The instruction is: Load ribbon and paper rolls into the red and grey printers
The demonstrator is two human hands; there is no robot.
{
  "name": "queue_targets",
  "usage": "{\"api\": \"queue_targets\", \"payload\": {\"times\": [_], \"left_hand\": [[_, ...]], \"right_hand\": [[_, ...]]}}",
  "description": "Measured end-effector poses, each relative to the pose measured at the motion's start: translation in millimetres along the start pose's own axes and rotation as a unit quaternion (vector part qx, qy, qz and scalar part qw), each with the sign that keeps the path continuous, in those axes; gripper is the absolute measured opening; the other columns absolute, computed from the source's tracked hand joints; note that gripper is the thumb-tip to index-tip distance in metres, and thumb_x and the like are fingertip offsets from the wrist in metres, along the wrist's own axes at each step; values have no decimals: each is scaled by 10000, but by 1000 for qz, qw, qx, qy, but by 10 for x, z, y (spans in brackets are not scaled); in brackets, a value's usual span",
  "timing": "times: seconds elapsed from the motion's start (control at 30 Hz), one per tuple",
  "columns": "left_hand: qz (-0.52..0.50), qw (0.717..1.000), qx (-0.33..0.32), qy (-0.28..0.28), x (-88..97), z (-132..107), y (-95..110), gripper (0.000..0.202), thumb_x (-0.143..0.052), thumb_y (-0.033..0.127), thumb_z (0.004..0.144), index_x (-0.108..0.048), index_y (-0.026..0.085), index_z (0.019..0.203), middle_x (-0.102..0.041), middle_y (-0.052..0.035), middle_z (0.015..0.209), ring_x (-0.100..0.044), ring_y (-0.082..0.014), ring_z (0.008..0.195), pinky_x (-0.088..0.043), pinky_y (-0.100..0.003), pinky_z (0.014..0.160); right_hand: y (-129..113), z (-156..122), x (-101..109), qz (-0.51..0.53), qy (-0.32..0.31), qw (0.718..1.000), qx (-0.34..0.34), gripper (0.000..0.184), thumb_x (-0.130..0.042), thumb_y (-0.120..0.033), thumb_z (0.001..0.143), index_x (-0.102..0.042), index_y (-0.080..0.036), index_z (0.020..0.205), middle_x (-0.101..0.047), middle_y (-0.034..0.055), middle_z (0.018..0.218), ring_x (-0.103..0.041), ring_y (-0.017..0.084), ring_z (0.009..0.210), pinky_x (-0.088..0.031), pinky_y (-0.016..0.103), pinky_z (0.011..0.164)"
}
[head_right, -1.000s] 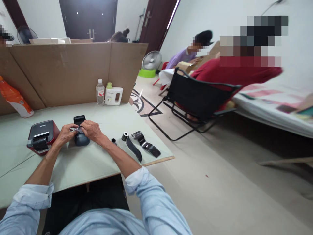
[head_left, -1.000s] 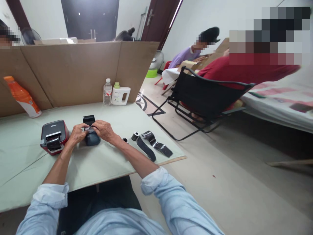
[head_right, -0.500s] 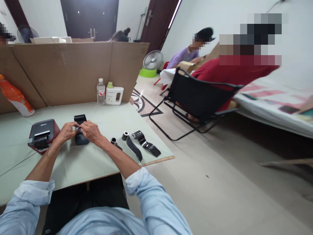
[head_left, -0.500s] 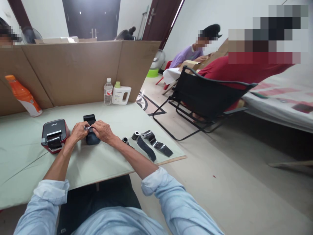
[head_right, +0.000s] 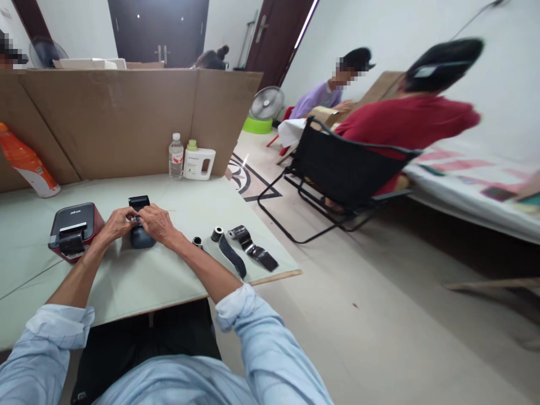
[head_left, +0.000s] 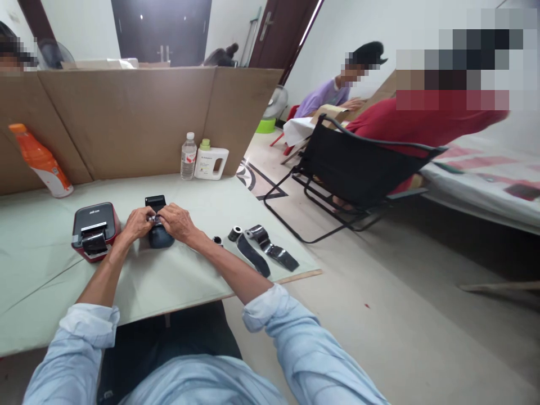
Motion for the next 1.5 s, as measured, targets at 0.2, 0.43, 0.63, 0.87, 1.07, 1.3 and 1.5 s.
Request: {"api": "queue_targets", "payload": {"times": [0.2,0.43,0.63,0.87,1.07,1.3,1.5], "left_hand": [[-82,996,19,-24,-29,-4,-40,206,-680,267,719,-770,170,876,-759,-42,818,-668,-208,770,-509,-298,727],[3,1000,0,-26,-15,-18,15,234,-637,229,769,-780,199,952,-779,-59,897,-674,-224,819,-503,-315,772],[16,999,-9,-31,3,16,41,251,-625,198,781,-776,222,979,-793,-64,952,-678,-228,863,-514,-319,819],[-119,993,-11,-8,31,21,41,302,-613,261,788,-784,154,1012,-786,-57,926,-687,-192,836,-528,-284,804],[-36,998,-14,-41,80,-5,157,367,-608,180,697,-827,162,991,-799,-39,882,-674,-203,794,-511,-277,762],[-19,999,-10,-28,105,-37,223,366,-624,188,754,-835,186,1053,-823,-66,946,-712,-231,843,-526,-296,801],[15,999,-17,-36,87,-69,262,410,-591,126,765,-834,200,1087,-826,-71,976,-722,-235,867,-525,-295,822]], "right_hand": [[2,-6,36,-3,2,1000,-5,187,-514,-173,1043,-698,-202,1060,-736,86,1085,-572,240,1040,-431,326,853],[-11,-1,39,16,-18,999,-21,163,-534,-171,1032,-695,-194,1045,-732,96,1072,-579,242,1040,-432,322,850],[6,10,38,29,-21,999,-33,183,-521,-183,1036,-701,-203,1058,-740,91,1086,-594,242,1040,-444,327,873],[114,25,153,59,29,995,-74,254,-494,-208,1037,-726,-226,1140,-767,79,1117,-652,235,1046,-464,327,912],[87,-11,178,80,11,989,-123,268,-473,-245,1045,-728,-251,1129,-790,41,1052,-692,211,923,-433,285,775],[134,-47,178,89,-2,977,-195,259,-485,-308,1045,-733,-272,1111,-794,32,1002,-687,218,862,-404,283,709],[128,-70,119,116,3,974,-194,254,-484,-301,1040,-733,-278,1087,-787,12,973,-676,204,835,-398,270,688]]}}
Point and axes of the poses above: each hand's wrist, its own z-axis towards the middle knuckle, its own x-axis out of the back of the hand, y = z × x, the point moved 2 cm from there along z, towards the middle knuckle
